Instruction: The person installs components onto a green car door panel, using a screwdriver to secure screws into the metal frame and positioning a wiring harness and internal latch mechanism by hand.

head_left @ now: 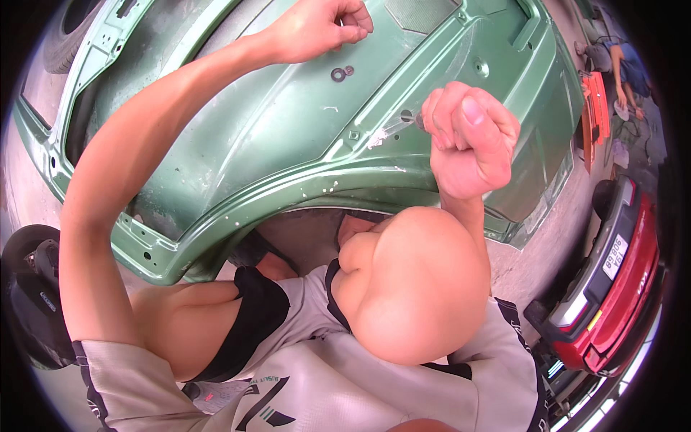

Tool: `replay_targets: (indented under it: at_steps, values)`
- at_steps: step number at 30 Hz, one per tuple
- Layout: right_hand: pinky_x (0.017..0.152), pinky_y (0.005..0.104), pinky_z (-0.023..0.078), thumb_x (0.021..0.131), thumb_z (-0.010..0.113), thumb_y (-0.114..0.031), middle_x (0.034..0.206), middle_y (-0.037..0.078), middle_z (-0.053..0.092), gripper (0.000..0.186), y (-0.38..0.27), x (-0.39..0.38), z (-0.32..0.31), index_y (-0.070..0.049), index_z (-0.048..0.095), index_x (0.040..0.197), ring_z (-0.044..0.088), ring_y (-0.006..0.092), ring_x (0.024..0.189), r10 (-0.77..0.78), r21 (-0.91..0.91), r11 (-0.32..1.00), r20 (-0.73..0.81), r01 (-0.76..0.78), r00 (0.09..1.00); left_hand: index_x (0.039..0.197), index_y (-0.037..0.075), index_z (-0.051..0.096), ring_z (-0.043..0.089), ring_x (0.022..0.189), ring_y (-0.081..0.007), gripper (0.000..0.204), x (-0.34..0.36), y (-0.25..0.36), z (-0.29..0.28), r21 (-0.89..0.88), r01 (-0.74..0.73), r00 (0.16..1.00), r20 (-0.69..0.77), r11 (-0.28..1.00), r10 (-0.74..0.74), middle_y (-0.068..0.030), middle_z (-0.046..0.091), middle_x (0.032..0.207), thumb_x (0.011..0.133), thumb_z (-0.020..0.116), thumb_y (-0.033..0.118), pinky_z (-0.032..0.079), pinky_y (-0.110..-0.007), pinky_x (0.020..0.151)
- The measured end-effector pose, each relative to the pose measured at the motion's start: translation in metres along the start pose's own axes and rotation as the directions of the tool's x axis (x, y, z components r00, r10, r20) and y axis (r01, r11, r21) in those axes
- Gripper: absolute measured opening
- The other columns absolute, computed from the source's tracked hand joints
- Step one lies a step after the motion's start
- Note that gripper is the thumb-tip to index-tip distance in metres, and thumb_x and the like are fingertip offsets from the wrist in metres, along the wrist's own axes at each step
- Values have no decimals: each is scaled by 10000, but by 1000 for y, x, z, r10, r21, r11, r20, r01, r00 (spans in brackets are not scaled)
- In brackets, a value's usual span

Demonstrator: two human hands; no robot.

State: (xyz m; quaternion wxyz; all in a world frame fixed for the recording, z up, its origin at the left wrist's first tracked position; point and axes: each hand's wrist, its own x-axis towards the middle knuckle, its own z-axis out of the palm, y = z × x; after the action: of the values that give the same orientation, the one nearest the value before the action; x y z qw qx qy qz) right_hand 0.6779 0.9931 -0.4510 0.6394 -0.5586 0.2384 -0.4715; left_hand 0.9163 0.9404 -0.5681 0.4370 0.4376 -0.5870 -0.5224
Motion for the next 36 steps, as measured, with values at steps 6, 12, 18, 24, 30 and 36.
replay_targets:
  at_steps: [6, 12, 18, 24, 30, 36]
  values:
    - [452, 284, 275, 900, 630, -92, 527, 28, 430, 372, 6, 0, 23, -1, 468, 578, 356, 95, 473, -35, -42, 999, -179, 28, 983, 1185, 66, 673, 628, 810, -229, 405, -46, 50, -4, 571, -41, 975, 200, 820, -91, -99, 598, 1126, 811, 815, 123, 510, -366, 768]
    - [451, 287, 249, 905, 645, -118, 505, 14, 414, 421, 7, -1, 30, -13, 437, 555, 348, 91, 467, -92, -55, 995, -346, 78, 934, 1260, 126, 655, 618, 801, -252, 524, -60, 37, 13, 654, -90, 992, 124, 751, 12, -95, 568, 1123, 777, 860, 151, 532, -405, 784]
    - [462, 290, 242, 938, 626, -152, 513, 7, 413, 451, 1, 2, 28, -28, 427, 552, 346, 83, 481, -68, -72, 996, -287, 50, 955, 1294, 140, 634, 674, 958, -347, 492, -70, 42, 26, 712, -60, 998, 52, 700, 32, -142, 577, 1171, 833, 802, 164, 558, -459, 860]
    - [490, 257, 290, 946, 669, -170, 577, -16, 464, 350, -11, -3, 28, -34, 526, 656, 389, 63, 529, 95, -231, 968, -18, -97, 995, 1152, 71, 691, 664, 968, -349, 295, -71, 30, 23, 701, -109, 991, 134, 705, 20, -142, 590, 1146, 870, 749, 135, 550, -461, 871]
    - [515, 234, 336, 888, 728, -153, 681, -12, 527, 223, -22, 0, 22, -41, 559, 793, 442, 54, 584, 133, -254, 959, 24, -123, 991, 1043, 64, 679, 649, 869, -368, 172, -64, 22, 25, 690, -171, 985, 135, 703, 107, -157, 607, 1014, 876, 704, 95, 540, -461, 782]
    - [568, 254, 393, 858, 705, -54, 836, 41, 553, 295, -77, 18, 30, -27, 534, 1098, 476, 86, 647, -65, 0, 998, 94, 65, 993, 1047, 3, 585, 632, 846, -399, 174, -61, 23, 28, 779, -194, 981, 156, 596, 117, -195, 576, 965, 884, 620, 53, 544, -490, 770]
